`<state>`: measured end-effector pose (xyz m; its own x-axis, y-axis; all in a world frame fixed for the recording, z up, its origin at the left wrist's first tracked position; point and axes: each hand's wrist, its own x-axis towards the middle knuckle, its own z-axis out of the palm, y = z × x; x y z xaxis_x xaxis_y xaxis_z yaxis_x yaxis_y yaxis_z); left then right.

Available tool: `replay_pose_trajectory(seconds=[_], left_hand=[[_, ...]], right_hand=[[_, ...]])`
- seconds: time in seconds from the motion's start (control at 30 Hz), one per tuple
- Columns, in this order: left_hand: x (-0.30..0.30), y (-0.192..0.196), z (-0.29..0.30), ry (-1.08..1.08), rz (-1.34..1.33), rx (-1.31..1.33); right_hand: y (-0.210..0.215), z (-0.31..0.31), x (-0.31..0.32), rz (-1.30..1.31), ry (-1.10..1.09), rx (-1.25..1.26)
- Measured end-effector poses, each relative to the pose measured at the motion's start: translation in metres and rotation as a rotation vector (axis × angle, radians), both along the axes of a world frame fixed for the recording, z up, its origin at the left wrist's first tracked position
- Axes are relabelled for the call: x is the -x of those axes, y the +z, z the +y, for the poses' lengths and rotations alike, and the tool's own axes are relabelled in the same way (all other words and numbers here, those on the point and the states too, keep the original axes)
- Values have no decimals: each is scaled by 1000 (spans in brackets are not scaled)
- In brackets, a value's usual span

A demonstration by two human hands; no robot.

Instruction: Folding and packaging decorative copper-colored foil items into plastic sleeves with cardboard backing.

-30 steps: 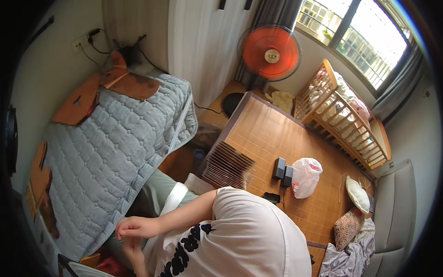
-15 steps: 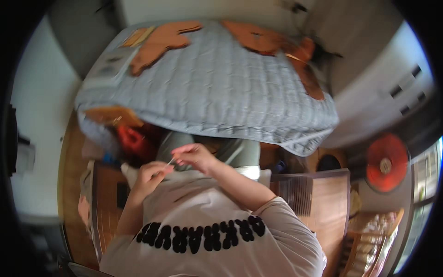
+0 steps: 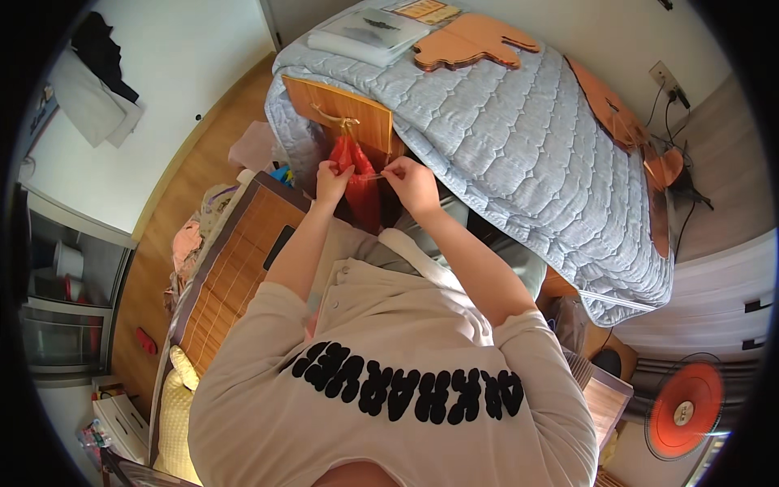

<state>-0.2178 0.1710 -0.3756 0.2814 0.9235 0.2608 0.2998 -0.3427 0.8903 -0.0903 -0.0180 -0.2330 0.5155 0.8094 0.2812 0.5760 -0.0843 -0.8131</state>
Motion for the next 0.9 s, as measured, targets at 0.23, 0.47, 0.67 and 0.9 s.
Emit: replay_pose_trajectory(seconds=[0.23, 0.47, 0.67, 0.9], left_hand=[[14, 9, -15, -168, -24, 37], [31, 28, -47, -244, -139, 91], [32, 26, -50, -279, -211, 143], [28, 19, -51, -339, -248, 179]], right_hand=[[-32, 63, 6, -236, -46, 60], [-44, 116, 10, -284, 190, 553], [-35, 132, 11, -497, 253, 834], [-44, 121, 8, -424, 259, 776]])
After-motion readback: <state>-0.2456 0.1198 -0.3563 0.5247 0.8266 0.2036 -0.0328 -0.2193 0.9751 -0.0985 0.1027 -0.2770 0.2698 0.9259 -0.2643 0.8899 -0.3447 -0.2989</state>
